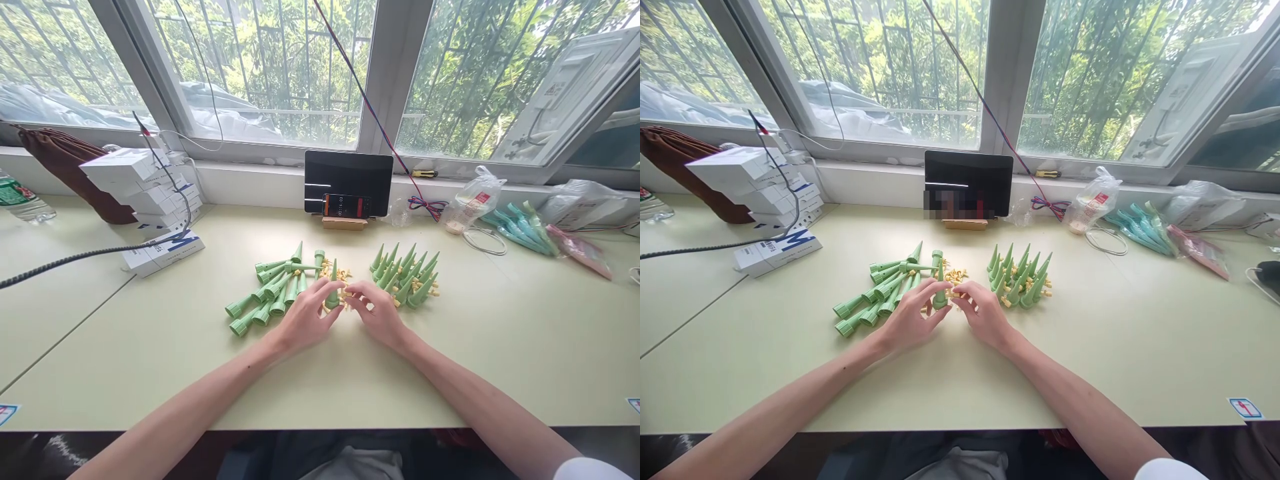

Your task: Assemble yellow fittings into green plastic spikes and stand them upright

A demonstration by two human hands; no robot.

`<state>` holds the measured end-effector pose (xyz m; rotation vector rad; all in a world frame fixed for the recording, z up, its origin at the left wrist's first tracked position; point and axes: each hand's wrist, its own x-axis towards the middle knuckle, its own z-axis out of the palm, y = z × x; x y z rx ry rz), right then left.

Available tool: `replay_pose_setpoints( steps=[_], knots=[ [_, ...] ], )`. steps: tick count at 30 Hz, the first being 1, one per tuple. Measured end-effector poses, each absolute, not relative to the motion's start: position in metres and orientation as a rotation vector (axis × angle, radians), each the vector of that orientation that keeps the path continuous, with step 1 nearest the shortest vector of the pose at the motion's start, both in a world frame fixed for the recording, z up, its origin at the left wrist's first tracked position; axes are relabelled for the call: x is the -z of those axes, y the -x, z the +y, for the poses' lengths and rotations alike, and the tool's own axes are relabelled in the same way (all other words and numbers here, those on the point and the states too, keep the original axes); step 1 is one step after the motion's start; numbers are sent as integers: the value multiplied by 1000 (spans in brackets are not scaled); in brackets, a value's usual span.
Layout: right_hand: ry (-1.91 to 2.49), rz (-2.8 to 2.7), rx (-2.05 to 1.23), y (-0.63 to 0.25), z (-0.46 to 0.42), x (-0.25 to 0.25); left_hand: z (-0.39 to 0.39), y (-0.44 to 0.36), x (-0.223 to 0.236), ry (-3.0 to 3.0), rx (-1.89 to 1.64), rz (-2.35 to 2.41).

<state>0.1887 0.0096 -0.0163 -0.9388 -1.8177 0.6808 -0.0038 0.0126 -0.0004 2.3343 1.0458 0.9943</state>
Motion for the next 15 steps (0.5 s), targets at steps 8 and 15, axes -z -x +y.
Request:
replay_pose_setpoints(
  steps=[8, 15],
  knots=[
    [951, -1818, -682, -188, 9, 15, 14, 4, 3, -2374, -1041, 1014],
    [908, -1835, -622, -189, 10, 14, 13, 2, 3, -2317, -1080, 1028]
  ],
)
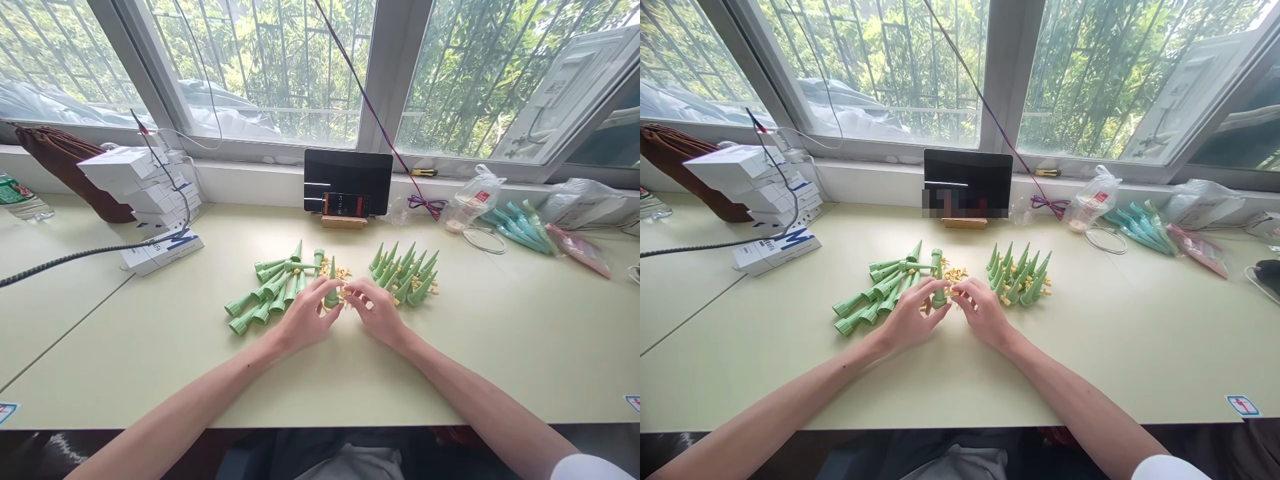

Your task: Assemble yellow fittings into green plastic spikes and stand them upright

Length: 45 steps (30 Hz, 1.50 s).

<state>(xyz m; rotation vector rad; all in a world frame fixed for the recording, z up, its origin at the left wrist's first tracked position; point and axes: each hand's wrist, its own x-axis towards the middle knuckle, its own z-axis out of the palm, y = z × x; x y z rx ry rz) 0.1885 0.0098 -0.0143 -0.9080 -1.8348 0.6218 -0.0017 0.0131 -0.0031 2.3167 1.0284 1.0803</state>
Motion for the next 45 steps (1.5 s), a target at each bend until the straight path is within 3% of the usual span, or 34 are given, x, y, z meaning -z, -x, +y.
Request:
replay_pose_setpoints(
  steps=[45],
  knots=[
    [913, -1821, -671, -191, 9, 16, 14, 1, -5, -2202, -1085, 962]
  ],
)
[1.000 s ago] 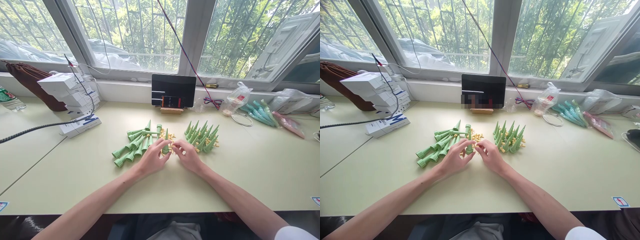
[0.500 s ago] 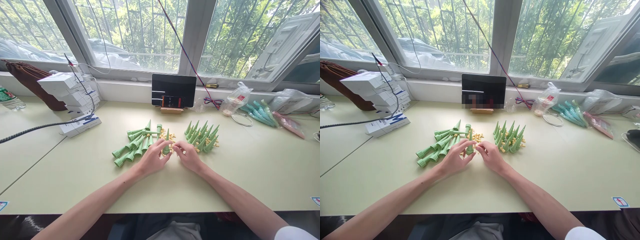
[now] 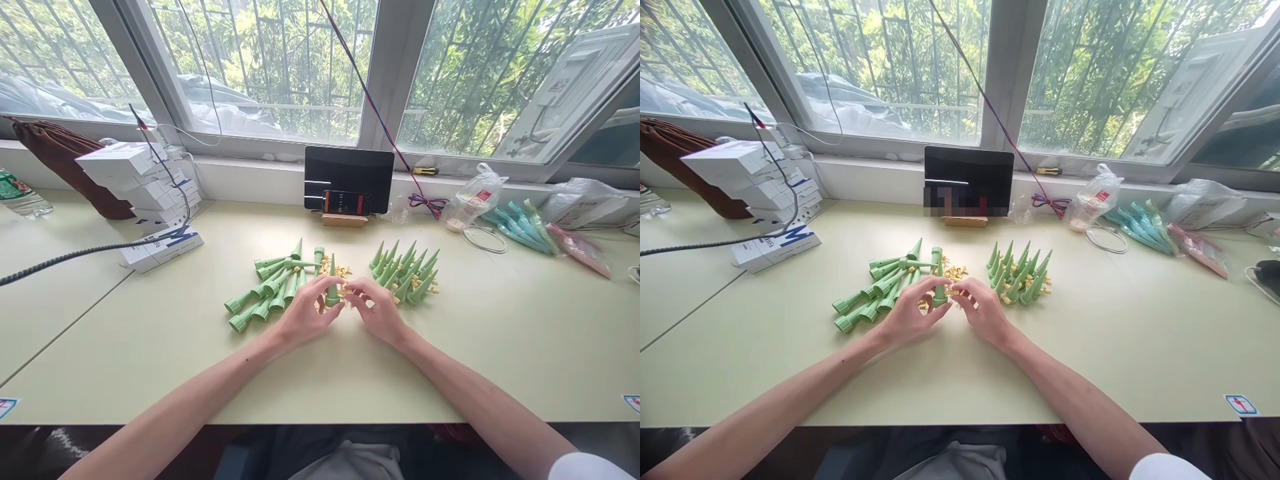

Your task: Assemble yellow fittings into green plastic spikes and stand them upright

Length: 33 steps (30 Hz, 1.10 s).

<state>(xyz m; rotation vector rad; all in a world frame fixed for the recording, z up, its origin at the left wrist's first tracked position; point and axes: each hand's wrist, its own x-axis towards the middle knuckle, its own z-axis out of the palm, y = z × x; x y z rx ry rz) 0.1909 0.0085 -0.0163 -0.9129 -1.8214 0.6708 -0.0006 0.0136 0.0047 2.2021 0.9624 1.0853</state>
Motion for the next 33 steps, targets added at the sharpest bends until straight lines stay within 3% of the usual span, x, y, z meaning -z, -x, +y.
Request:
replay_pose_setpoints(
  steps=[33],
  knots=[
    [895, -1779, -700, -190, 7, 15, 14, 2, -3, -2046, -1062, 956]
  ],
)
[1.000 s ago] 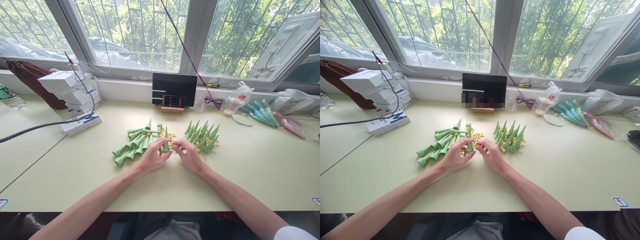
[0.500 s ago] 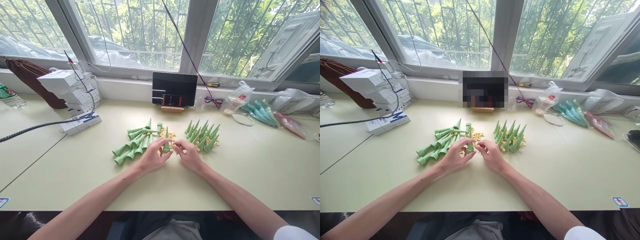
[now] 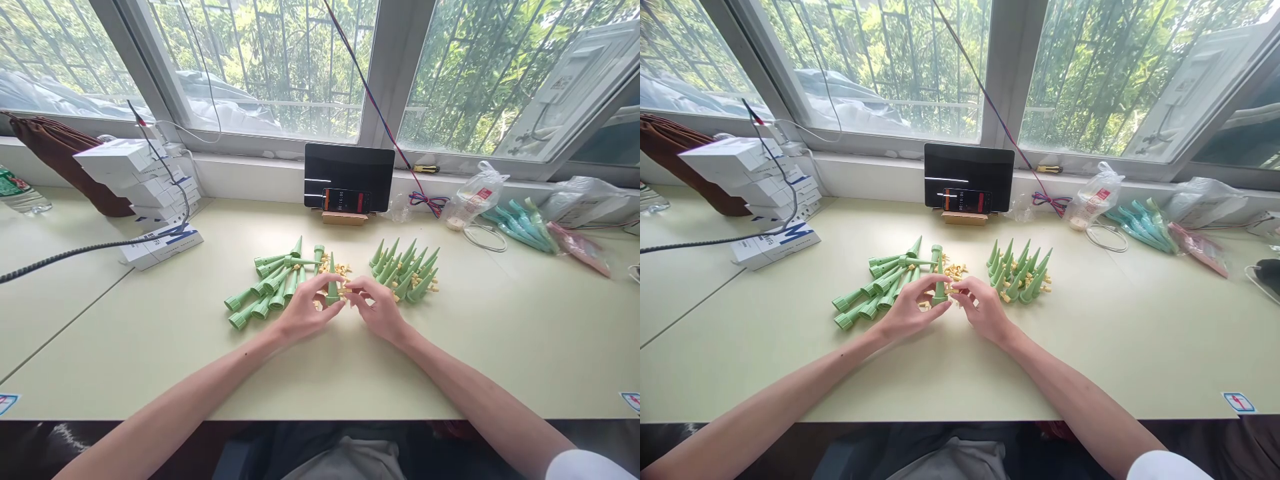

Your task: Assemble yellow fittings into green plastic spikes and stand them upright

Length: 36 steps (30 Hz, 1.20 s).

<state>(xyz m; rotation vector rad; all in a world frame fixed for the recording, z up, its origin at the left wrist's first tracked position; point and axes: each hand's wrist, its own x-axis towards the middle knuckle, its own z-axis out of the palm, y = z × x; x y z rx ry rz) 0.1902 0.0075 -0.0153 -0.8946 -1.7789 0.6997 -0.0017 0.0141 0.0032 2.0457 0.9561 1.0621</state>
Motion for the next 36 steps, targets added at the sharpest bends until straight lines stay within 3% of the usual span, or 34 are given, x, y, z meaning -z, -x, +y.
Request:
replay_pose_setpoints(
  steps=[36],
  knots=[
    [920, -1844, -722, -192, 10, 15, 13, 1, -5, -2108, -1082, 959]
  ],
)
